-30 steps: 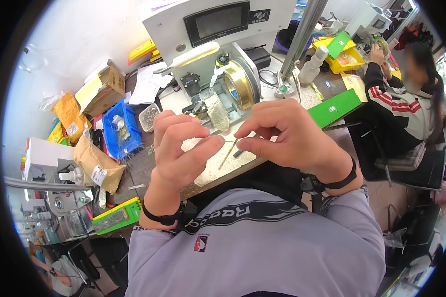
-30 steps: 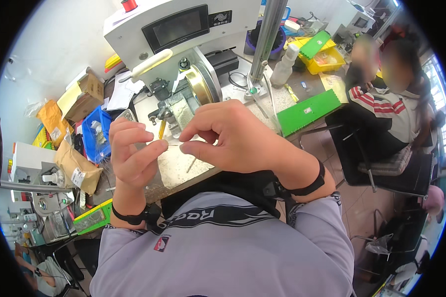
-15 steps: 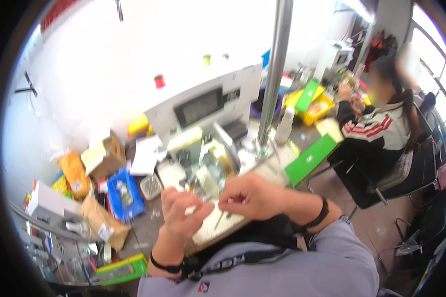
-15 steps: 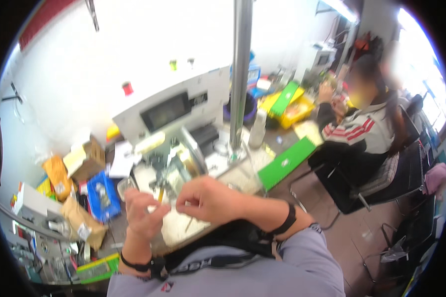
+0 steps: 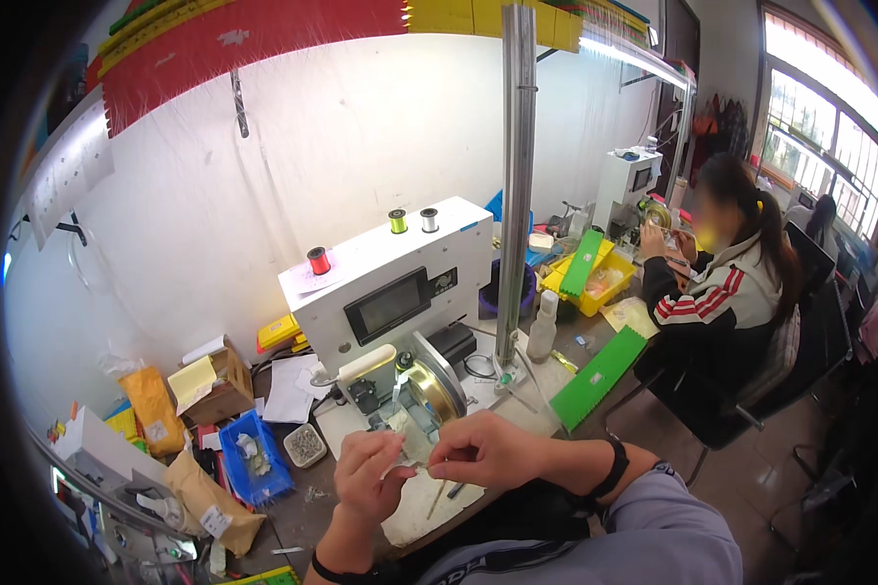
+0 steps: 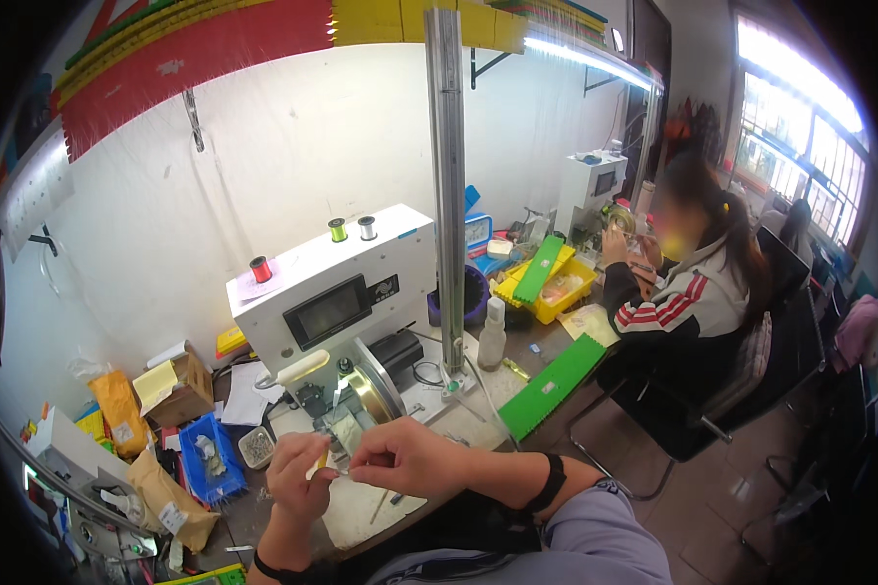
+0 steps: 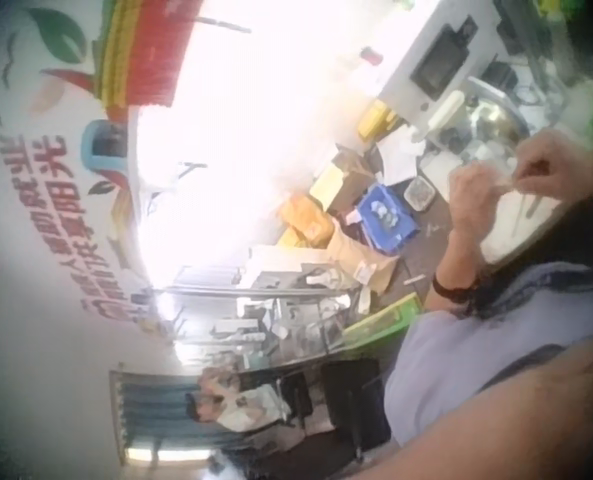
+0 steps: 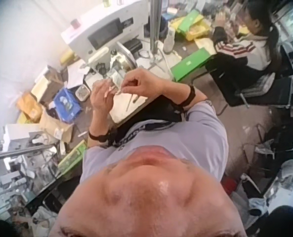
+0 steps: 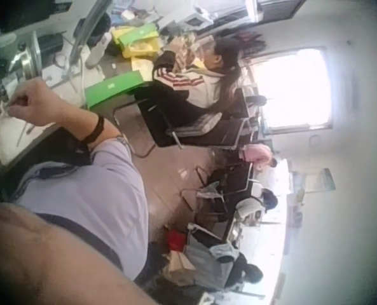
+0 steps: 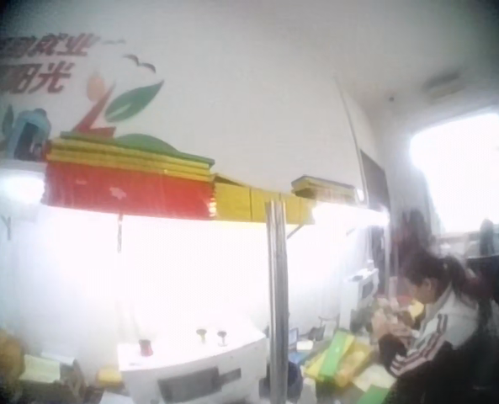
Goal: Fabricating small electrical or mechanical components using a winding machine, glue, and hand tools.
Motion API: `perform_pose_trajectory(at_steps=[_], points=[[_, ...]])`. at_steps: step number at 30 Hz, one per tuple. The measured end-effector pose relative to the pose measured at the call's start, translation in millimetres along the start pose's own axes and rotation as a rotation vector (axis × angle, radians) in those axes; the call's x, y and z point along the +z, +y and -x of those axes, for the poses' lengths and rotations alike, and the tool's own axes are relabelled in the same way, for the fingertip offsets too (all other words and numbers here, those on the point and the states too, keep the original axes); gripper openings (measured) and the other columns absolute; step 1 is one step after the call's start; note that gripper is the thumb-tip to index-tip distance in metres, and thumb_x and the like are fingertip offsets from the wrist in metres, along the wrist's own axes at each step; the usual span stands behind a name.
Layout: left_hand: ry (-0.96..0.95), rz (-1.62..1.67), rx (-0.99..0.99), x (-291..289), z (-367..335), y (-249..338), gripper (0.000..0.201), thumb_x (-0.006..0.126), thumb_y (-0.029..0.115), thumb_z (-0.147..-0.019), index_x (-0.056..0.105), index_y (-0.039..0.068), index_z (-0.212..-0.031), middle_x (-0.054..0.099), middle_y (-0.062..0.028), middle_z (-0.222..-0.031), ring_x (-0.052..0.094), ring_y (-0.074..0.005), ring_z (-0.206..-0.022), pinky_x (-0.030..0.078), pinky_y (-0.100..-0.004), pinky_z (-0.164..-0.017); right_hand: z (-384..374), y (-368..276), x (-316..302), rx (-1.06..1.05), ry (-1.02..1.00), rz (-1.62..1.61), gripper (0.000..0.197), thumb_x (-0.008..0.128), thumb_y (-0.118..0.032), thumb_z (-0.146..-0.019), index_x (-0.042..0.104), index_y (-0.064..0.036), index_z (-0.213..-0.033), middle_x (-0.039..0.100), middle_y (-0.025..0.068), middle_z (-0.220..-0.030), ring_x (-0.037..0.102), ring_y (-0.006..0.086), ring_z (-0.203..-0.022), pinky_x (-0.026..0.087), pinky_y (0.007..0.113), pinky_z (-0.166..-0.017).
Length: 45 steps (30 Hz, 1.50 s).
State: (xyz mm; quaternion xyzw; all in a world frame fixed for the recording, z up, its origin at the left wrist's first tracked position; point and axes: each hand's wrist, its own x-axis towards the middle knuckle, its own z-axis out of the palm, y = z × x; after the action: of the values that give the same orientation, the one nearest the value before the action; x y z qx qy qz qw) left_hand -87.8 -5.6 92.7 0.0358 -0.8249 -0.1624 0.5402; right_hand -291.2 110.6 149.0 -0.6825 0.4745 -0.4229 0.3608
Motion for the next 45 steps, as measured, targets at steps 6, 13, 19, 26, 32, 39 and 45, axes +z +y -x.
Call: perform_pose_trajectory(at_steps=[6, 13, 19, 26, 32, 39, 45], points=[[-0.342, 0.531, -0.366, 34.2, 13.1, 9.6, 0.054, 0.057, 0.034, -0.101, 0.051, 0.0, -0.142, 0.061, -0.0178, -0.136, 0.052, -0.037, -0.132, 0.027, -0.0514, -0.118, -1.9, -29.4, 5.5, -0.294, 0.104, -0.175, 0.003, 0.074, -0.006, -0.092, 0.073, -0.003, -0.092, 0.065, 0.003, -0.079, 0.058, 0.0075, -0.067, 0.043, 0.025, -0.057], [-0.963, 0.622, -0.39, 40.1, 32.3, 39.9, 0.039, 0.068, 0.023, -0.097, 0.063, 0.006, -0.133, 0.071, -0.0105, -0.111, 0.064, -0.0252, -0.112, 0.047, -0.0428, -0.101, -58.1, -79.9, -183.6, -0.515, 1.005, -0.279, 0.018, 0.075, -0.015, -0.091, 0.076, 0.0015, -0.099, 0.061, -0.0021, -0.07, 0.048, 0.0042, -0.057, 0.037, 0.022, -0.051], [-0.781, 0.454, -0.562, 28.4, 53.8, 44.8, 0.028, 0.071, 0.022, -0.095, 0.071, 0.005, -0.118, 0.075, -0.0121, -0.099, 0.07, -0.0265, -0.088, 0.054, -0.0346, -0.08, -112.4, -102.0, -269.5, -0.331, 1.342, 0.277, 0.025, 0.075, -0.018, -0.089, 0.078, 0.0016, -0.102, 0.071, 0.0042, -0.076, 0.06, 0.0123, -0.064, 0.049, 0.028, -0.062], [-0.592, 0.358, -0.887, 20.6, 73.9, 34.5, 0.026, 0.072, 0.021, -0.094, 0.072, 0.004, -0.114, 0.075, -0.0089, -0.09, 0.066, -0.0137, -0.079, 0.052, -0.0289, -0.072, -116.6, -81.4, -262.2, -0.363, 1.248, 0.75, 0.024, 0.071, -0.022, -0.089, 0.078, 0.0005, -0.095, 0.069, 0.0094, -0.072, 0.064, 0.0169, -0.064, 0.052, 0.032, -0.064], [-0.38, 0.193, -1.023, 14.2, 85.2, 22.8, 0.023, 0.071, 0.018, -0.094, 0.071, 0.002, -0.111, 0.069, -0.0031, -0.081, 0.06, -0.0104, -0.071, 0.048, -0.0267, -0.067, -66.2, 39.1, -210.3, -0.036, 1.228, 0.532, 0.024, 0.073, -0.021, -0.089, 0.076, 0.0021, -0.094, 0.063, 0.0054, -0.065, 0.057, 0.011, -0.06, 0.047, 0.028, -0.059], [-0.174, 0.139, -1.166, 14.1, 106.1, -5.8, 0.017, 0.071, 0.015, -0.094, 0.071, 0.0, -0.103, 0.063, 0.0027, -0.077, 0.054, -0.0052, -0.07, 0.045, -0.0235, -0.065, -3.4, 202.6, -114.5, 0.204, 1.237, 0.252, 0.02, 0.074, -0.018, -0.087, 0.075, 0.0014, -0.09, 0.068, 0.0069, -0.068, 0.061, 0.0118, -0.061, 0.049, 0.029, -0.06], [-0.118, 0.025, -1.172, 12.8, 103.3, -10.1, 0.019, 0.072, 0.016, -0.096, 0.066, 0.001, -0.087, 0.053, 0.008, -0.07, 0.042, -0.0012, -0.063, 0.033, -0.0209, -0.056, -4.4, 221.3, -102.6, 0.19, 1.187, 0.181, 0.018, 0.073, -0.013, -0.09, 0.075, 0.003, -0.098, 0.069, 0.0019, -0.072, 0.059, 0.0064, -0.065, 0.048, 0.025, -0.06]])
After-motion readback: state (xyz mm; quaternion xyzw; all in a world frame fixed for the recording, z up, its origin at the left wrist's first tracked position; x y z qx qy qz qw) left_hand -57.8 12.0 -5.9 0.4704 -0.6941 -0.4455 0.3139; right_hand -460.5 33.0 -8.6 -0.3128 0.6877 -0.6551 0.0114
